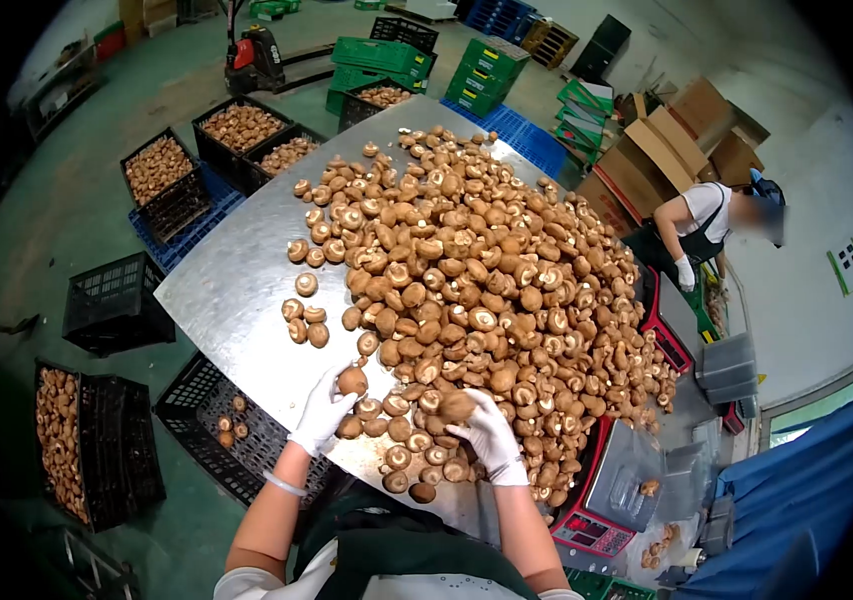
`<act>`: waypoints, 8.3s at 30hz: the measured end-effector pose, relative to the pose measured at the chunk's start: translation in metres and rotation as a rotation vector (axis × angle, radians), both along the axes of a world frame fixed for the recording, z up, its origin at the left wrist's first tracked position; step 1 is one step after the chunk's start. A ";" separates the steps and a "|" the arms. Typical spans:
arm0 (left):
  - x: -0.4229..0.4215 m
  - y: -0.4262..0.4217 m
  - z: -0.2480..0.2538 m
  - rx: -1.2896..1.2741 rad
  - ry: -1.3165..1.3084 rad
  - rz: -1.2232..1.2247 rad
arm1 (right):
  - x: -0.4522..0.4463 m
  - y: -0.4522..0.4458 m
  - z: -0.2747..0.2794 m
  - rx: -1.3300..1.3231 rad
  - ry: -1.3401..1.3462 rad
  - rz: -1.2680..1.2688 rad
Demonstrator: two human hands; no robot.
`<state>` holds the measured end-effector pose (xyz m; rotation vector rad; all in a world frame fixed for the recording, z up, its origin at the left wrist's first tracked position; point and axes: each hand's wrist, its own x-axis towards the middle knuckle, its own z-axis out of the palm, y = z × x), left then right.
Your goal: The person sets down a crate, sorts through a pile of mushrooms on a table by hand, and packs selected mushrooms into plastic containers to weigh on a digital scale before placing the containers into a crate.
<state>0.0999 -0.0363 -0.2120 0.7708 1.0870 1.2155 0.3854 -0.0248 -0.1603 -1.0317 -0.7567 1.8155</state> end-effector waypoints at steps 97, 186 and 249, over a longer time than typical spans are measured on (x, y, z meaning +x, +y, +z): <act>0.007 -0.063 -0.017 -0.304 0.164 0.108 | -0.102 0.030 -0.049 1.231 -1.578 0.304; -0.003 -0.051 0.032 -0.151 -0.432 -0.071 | -0.001 -0.082 -0.004 0.635 -1.043 0.223; 0.118 -0.019 0.077 -0.049 -0.242 -0.334 | 0.029 -0.058 -0.016 0.082 0.728 -0.008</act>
